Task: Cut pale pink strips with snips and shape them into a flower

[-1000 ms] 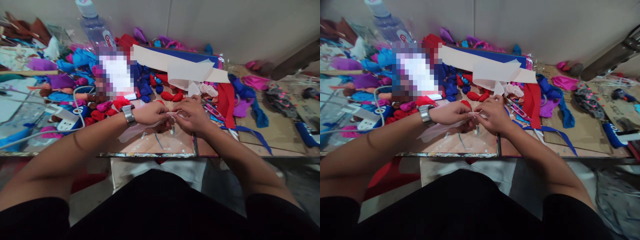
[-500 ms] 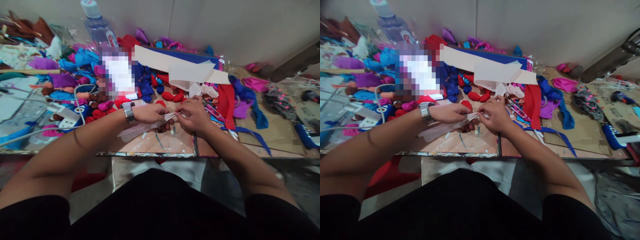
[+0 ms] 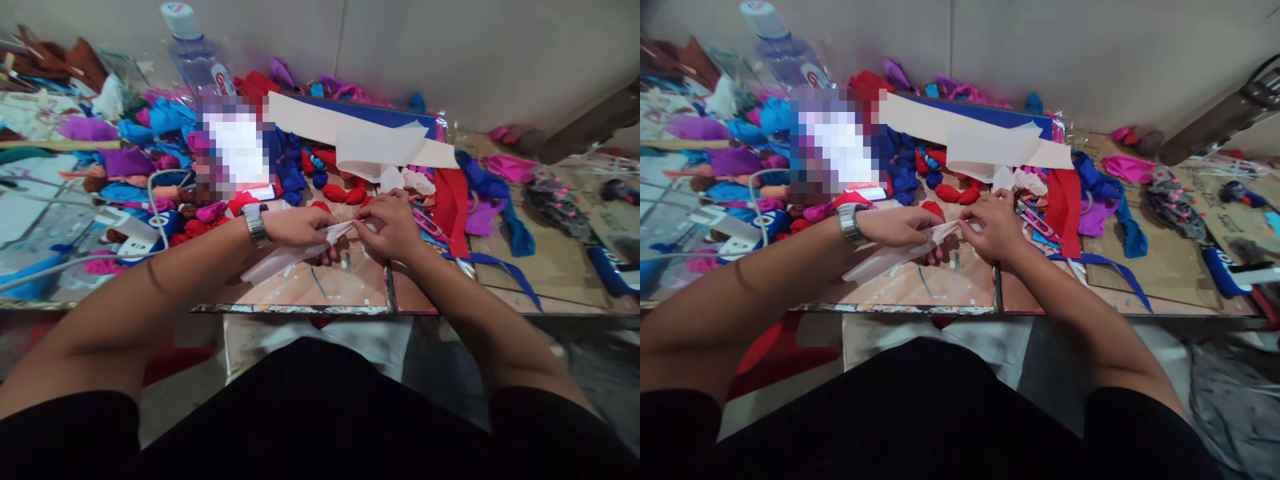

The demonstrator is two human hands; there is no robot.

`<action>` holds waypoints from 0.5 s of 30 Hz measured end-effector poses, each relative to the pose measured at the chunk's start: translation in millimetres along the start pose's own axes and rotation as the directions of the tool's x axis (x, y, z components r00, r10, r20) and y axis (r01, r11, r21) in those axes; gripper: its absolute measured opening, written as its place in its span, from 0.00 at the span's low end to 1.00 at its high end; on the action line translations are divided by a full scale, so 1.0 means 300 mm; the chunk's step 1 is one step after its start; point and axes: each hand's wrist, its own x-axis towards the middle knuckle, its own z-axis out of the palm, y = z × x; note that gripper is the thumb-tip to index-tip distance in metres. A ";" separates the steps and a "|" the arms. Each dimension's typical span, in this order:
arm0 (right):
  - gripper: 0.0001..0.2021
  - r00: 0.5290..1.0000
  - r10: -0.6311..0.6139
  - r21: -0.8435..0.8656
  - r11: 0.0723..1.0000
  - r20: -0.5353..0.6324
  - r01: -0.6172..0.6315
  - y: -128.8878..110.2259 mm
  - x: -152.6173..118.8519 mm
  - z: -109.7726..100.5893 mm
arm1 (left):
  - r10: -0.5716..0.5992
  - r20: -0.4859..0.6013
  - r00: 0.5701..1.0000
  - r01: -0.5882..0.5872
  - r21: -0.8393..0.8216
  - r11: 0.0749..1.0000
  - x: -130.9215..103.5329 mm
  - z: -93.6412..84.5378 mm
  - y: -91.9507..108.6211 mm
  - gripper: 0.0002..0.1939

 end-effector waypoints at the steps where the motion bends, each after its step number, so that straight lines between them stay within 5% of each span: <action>1: 0.06 1.000 0.010 0.000 1.000 -0.002 -0.010 0.002 0.001 -0.001 | -0.003 0.006 1.000 0.003 -0.014 1.000 -0.001 -0.002 0.001 0.18; 15: 0.06 0.996 0.042 -0.009 0.999 -0.082 -0.043 0.027 0.007 -0.001 | 0.126 0.054 0.991 -0.130 0.064 0.990 -0.010 -0.016 -0.006 0.16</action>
